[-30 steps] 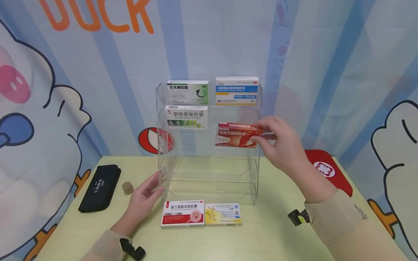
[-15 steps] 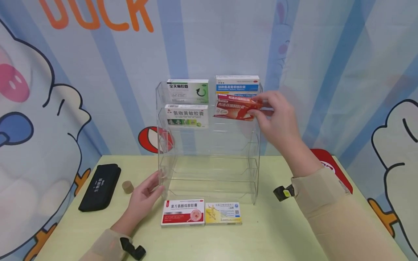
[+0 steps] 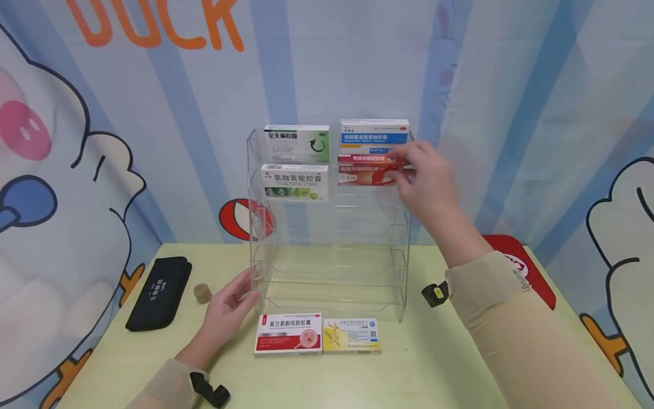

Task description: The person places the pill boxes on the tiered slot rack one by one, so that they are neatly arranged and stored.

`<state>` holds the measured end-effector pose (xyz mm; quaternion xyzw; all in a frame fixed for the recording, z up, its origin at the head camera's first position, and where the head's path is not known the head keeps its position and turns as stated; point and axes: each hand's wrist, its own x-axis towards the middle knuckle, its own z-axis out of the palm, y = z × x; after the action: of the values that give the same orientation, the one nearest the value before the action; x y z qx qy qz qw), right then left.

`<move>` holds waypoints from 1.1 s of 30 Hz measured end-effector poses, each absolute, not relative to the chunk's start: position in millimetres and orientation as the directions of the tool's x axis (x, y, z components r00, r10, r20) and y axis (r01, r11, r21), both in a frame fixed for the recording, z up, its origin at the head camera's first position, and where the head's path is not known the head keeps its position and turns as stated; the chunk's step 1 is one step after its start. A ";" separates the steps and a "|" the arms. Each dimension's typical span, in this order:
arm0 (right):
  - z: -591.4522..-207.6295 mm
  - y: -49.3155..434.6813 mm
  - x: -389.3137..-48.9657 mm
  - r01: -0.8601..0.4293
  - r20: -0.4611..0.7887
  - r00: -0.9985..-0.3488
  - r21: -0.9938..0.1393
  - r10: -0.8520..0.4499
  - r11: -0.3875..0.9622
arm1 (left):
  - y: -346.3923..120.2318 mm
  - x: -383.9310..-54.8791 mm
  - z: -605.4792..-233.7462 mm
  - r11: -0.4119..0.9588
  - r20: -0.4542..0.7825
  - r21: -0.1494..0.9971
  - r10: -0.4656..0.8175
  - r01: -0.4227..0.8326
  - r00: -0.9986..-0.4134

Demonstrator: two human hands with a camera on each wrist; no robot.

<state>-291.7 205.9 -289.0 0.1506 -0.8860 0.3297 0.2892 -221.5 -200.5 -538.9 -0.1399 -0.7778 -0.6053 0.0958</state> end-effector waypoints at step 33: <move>-315.4 201.5 -296.6 -0.431 0.641 -0.750 -0.289 -0.161 0.855 | -201.1 -221.3 -537.3 0.216 0.294 0.926 0.099 0.309 -0.951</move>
<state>-296.6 201.5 -315.4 0.1625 -0.9106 0.2145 0.3138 -221.3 -201.1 -537.3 -0.1317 -0.7750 -0.6121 0.0858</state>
